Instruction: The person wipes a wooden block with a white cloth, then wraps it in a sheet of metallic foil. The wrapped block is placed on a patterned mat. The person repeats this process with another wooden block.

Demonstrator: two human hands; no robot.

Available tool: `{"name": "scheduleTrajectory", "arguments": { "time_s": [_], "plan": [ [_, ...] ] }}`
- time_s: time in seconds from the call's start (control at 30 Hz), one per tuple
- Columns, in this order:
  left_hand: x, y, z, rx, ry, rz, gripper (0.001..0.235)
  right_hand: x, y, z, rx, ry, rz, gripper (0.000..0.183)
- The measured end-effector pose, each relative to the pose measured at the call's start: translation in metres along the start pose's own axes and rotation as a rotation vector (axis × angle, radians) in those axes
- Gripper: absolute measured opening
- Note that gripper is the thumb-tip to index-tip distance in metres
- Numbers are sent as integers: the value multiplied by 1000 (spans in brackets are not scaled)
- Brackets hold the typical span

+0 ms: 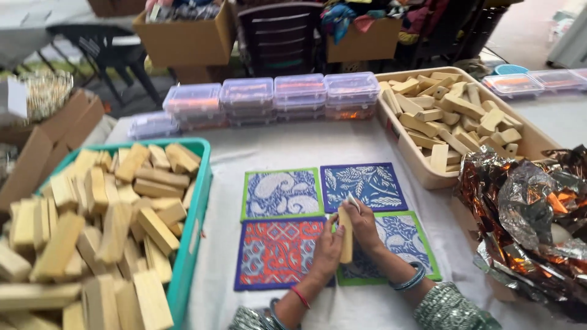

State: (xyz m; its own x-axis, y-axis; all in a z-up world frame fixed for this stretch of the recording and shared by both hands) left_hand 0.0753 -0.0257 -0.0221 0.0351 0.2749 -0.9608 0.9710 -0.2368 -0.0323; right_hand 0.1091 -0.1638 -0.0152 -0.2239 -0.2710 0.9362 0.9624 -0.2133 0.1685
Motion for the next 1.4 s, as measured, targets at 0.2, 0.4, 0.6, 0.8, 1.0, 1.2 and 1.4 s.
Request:
{"name": "scheduleTrajectory", "arguments": {
  "time_s": [0.2,0.4,0.6,0.8,1.0,1.2,1.4],
  "plan": [
    [1,-2,-1,-63,48,130,54,9,-3,5,24,-79,-29,25],
    [-2,-5,-7,18,-86,98,55,13,1,21,8,-215,-62,27],
    [-4,-6,-10,37,-86,-12,54,29,-4,34,22,-226,7,27],
    [-1,-6,-8,32,-151,24,54,32,-4,35,21,-227,-11,26],
    [-2,-8,-10,27,-134,80,57,33,-5,37,30,-244,32,26],
    [-6,-8,-10,55,-87,12,58,32,-6,37,41,-233,16,28],
    [-8,-9,-12,16,-32,76,59,33,-8,35,46,-245,-16,27]
  ]
}}
Point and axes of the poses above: each hand's wrist, its own y-axis towards the middle knuckle, its own z-axis out of the palm, x = y × z, the point moved 8 cm from there along y, towards the middle knuckle, and after that the axes turned 12 degrees about y, right-handed, at the moved point
